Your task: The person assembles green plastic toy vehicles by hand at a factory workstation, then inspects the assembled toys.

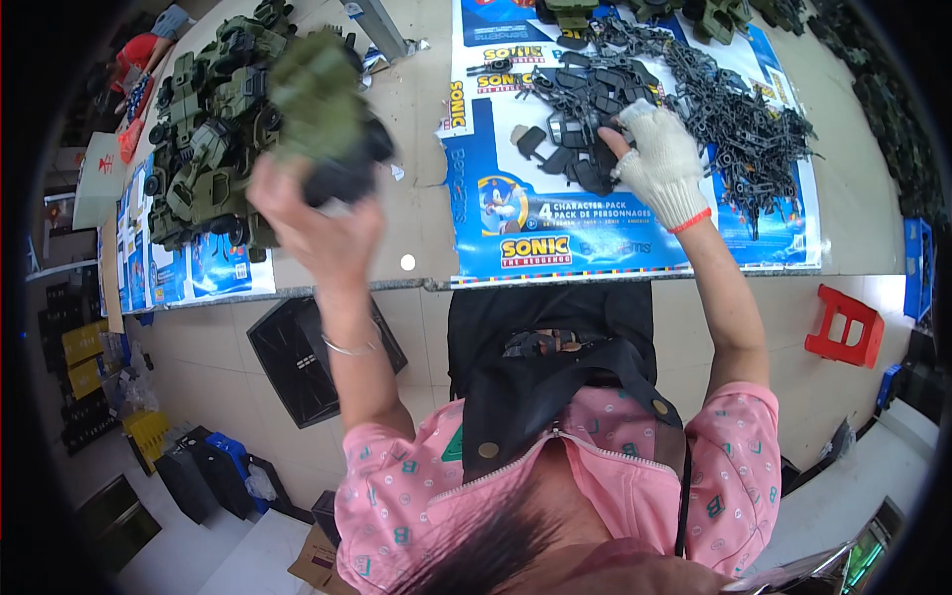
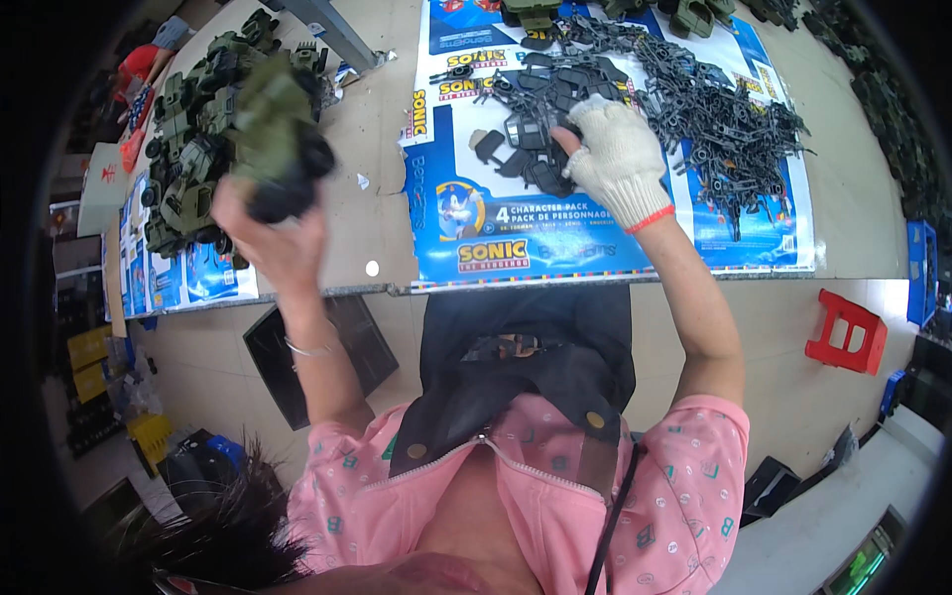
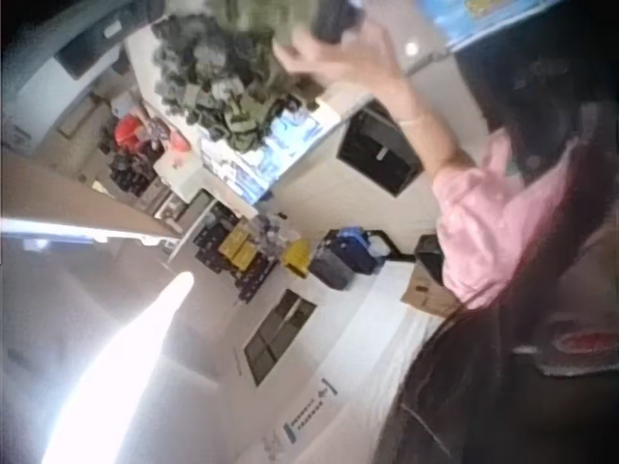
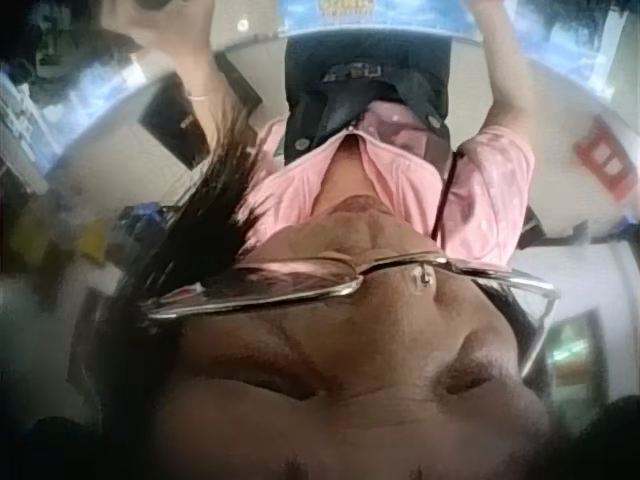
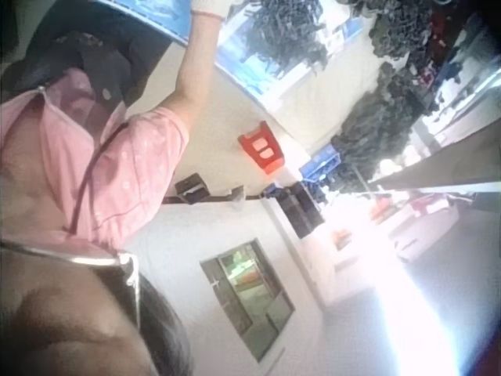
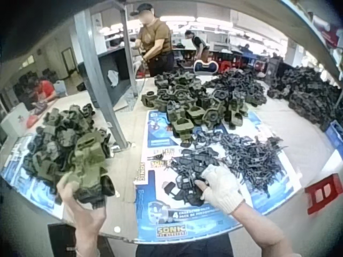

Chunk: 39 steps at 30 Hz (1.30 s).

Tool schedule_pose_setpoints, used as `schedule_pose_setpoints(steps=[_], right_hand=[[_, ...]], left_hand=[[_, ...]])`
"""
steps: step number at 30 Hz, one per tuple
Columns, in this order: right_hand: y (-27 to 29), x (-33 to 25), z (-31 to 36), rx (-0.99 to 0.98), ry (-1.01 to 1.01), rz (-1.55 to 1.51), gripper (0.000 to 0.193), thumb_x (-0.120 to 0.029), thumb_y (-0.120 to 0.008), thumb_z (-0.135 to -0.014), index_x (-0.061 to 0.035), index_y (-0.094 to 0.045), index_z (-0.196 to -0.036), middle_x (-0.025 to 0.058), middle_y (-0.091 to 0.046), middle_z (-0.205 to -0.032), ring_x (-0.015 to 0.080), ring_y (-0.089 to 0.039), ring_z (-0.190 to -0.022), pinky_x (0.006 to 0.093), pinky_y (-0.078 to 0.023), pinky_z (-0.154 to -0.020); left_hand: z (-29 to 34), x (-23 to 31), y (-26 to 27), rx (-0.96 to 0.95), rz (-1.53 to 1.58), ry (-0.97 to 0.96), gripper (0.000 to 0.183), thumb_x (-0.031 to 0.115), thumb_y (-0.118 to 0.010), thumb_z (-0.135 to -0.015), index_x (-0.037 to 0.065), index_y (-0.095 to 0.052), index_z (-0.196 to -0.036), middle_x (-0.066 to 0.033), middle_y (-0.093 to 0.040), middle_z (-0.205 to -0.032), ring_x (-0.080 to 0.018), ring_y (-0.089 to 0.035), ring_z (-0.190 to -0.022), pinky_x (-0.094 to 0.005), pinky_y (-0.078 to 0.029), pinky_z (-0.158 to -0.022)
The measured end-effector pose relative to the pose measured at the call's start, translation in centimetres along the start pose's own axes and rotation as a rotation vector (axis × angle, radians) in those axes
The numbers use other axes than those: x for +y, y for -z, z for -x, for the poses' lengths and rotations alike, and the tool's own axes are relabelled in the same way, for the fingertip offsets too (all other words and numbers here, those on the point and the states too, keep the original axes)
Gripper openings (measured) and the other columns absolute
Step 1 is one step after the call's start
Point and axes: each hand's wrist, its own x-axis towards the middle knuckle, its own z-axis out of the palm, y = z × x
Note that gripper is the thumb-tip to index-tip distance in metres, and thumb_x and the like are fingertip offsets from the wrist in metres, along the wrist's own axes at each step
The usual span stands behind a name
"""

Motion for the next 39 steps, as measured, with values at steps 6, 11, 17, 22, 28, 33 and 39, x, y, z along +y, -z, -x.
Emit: schedule_pose_setpoints(steps=[6, 11, 17, 22, 28, 33, 39], right_hand=[[-1.3, 1.5, 1.5, 0.021, 0.131, 0.014, 0.029, -0.033, -0.071, -0.09, -0.007, -0.074, -0.104, 0.0172, -0.07, -0.106, 0.0366, -0.068, -0.101, 0.0476, -0.053, -0.09], [-1.2, 1.1, 2.5, -0.171, -0.026, 0.133, 0.041, -0.034, -0.071, -0.092, -0.0017, -0.071, -0.117, 0.0185, -0.071, -0.11, 0.0374, -0.066, -0.108, 0.0469, -0.052, -0.095], [-1.7, 2.8, 1.4, -0.223, -0.216, -0.244, 0.035, -0.032, -0.076, -0.087, -0.0013, -0.067, -0.101, 0.0181, -0.069, -0.099, 0.0343, -0.067, -0.093, 0.0446, -0.051, -0.081], [-0.9, 4.4, 3.2, -0.084, -0.287, -0.454, 0.025, -0.023, -0.071, -0.092, -0.0033, -0.063, -0.105, 0.0063, -0.061, -0.08, 0.0159, -0.059, -0.073, 0.0349, -0.048, -0.067], [-4.0, 2.5, 3.1, -0.058, -0.31, -1.33, 0.036, -0.023, -0.066, -0.1, 0.0, -0.062, -0.128, 0.004, -0.064, -0.096, 0.0138, -0.06, -0.082, 0.0314, -0.049, -0.074], [-3.8, -0.8, 3.4, 0.064, -0.267, -1.444, 0.028, -0.024, -0.064, -0.101, 0.0007, -0.061, -0.114, 0.0046, -0.06, -0.096, 0.0115, -0.057, -0.084, 0.0266, -0.048, -0.074], [-3.2, -6.8, 10.4, 0.177, -0.281, -1.574, 0.021, -0.024, -0.059, -0.104, -0.0031, -0.057, -0.11, 0.0047, -0.059, -0.099, 0.016, -0.06, -0.092, 0.0325, -0.05, -0.088]], left_hand=[[10.2, 9.9, -0.9, -0.251, 0.102, 0.103, 0.073, 0.015, -0.094, -0.061, 0.018, -0.056, -0.124, -0.0174, -0.045, -0.138, -0.0361, -0.059, -0.116, -0.0424, -0.058, -0.08], [8.8, 11.8, 0.6, -0.743, 0.413, 0.285, 0.071, 0.022, -0.092, -0.07, 0.017, -0.059, -0.132, -0.016, -0.044, -0.145, -0.0337, -0.066, -0.101, -0.0436, -0.059, -0.075], [5.4, 6.2, -0.2, -0.459, 0.494, 0.309, 0.069, 0.025, -0.087, -0.08, 0.007, -0.055, -0.138, -0.023, -0.041, -0.148, -0.0428, -0.054, -0.127, -0.0463, -0.048, -0.105], [5.6, 2.0, -5.4, -0.528, 0.608, 0.381, 0.072, 0.017, -0.085, -0.082, 0.005, -0.052, -0.145, -0.0218, -0.037, -0.156, -0.0404, -0.047, -0.139, -0.0453, -0.043, -0.114], [3.4, 2.0, -8.1, -0.768, 1.028, 0.099, 0.066, 0.016, -0.087, -0.076, 0.007, -0.06, -0.136, -0.0132, -0.047, -0.154, -0.031, -0.049, -0.141, -0.0429, -0.042, -0.118], [2.9, 4.1, -4.9, -0.792, 0.651, 0.176, 0.07, 0.026, -0.081, -0.069, 0.013, -0.06, -0.135, -0.0143, -0.057, -0.111, -0.0376, -0.061, -0.106, -0.0477, -0.052, -0.093], [6.8, 4.7, 0.6, -0.552, 0.23, 0.541, 0.078, 0.042, -0.087, -0.071, 0.007, -0.057, -0.134, -0.0149, -0.057, -0.107, -0.0385, -0.065, -0.09, -0.0486, -0.056, -0.079]])
